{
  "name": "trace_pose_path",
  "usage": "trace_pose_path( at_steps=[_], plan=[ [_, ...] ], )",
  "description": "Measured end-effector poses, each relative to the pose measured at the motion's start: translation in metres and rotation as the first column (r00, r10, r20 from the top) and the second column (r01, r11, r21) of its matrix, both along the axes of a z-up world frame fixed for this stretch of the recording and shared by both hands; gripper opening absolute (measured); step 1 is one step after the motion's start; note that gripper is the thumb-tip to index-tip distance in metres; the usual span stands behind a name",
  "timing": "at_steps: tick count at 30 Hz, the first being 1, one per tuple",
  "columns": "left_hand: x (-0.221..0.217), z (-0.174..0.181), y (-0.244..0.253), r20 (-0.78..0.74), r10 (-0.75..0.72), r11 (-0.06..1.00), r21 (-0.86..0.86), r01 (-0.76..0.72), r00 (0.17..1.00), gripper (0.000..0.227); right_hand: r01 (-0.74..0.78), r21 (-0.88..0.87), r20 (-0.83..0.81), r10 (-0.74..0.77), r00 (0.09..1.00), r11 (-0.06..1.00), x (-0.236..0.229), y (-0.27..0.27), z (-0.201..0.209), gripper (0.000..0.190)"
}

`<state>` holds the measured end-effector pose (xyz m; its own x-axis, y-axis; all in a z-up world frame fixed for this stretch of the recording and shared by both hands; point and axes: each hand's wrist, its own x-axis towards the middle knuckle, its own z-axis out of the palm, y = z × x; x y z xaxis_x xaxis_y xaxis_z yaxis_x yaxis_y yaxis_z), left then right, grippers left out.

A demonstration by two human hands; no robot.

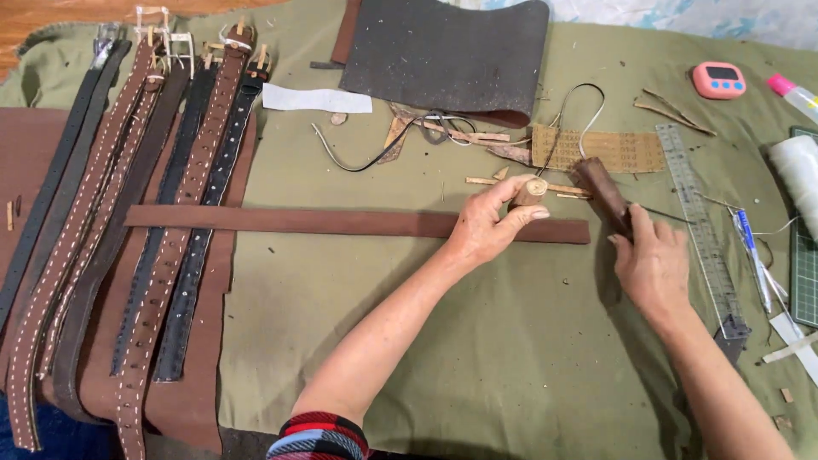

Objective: Punching holes in a leather strap using an awl and a mallet, followed by measuring and cutting thread.

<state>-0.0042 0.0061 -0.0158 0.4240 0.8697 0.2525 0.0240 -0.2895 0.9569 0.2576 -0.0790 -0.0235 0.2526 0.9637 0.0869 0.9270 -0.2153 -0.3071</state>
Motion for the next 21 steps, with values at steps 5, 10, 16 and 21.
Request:
trace_pose_path(
  at_steps=[5,10,16,21],
  plan=[
    [0.018,-0.024,0.005,0.240,0.140,0.950,0.241,-0.199,0.961,0.041,-0.277,0.497,0.077,0.277,0.958,0.822,-0.025,0.022,-0.027,0.071],
    [0.016,-0.012,-0.006,0.151,0.154,0.937,0.290,-0.193,0.976,0.039,-0.229,0.556,-0.228,0.412,0.882,0.799,-0.089,0.052,-0.057,0.033],
    [0.005,-0.015,-0.016,-0.048,0.260,0.922,0.311,-0.233,0.965,0.035,0.044,0.370,-0.589,0.197,0.784,0.928,-0.115,0.045,-0.032,0.008],
    [-0.008,-0.033,-0.026,-0.423,0.427,0.880,0.399,-0.258,0.799,0.021,0.070,0.315,-0.780,0.216,0.587,0.947,-0.109,0.044,-0.019,0.010]
  ],
)
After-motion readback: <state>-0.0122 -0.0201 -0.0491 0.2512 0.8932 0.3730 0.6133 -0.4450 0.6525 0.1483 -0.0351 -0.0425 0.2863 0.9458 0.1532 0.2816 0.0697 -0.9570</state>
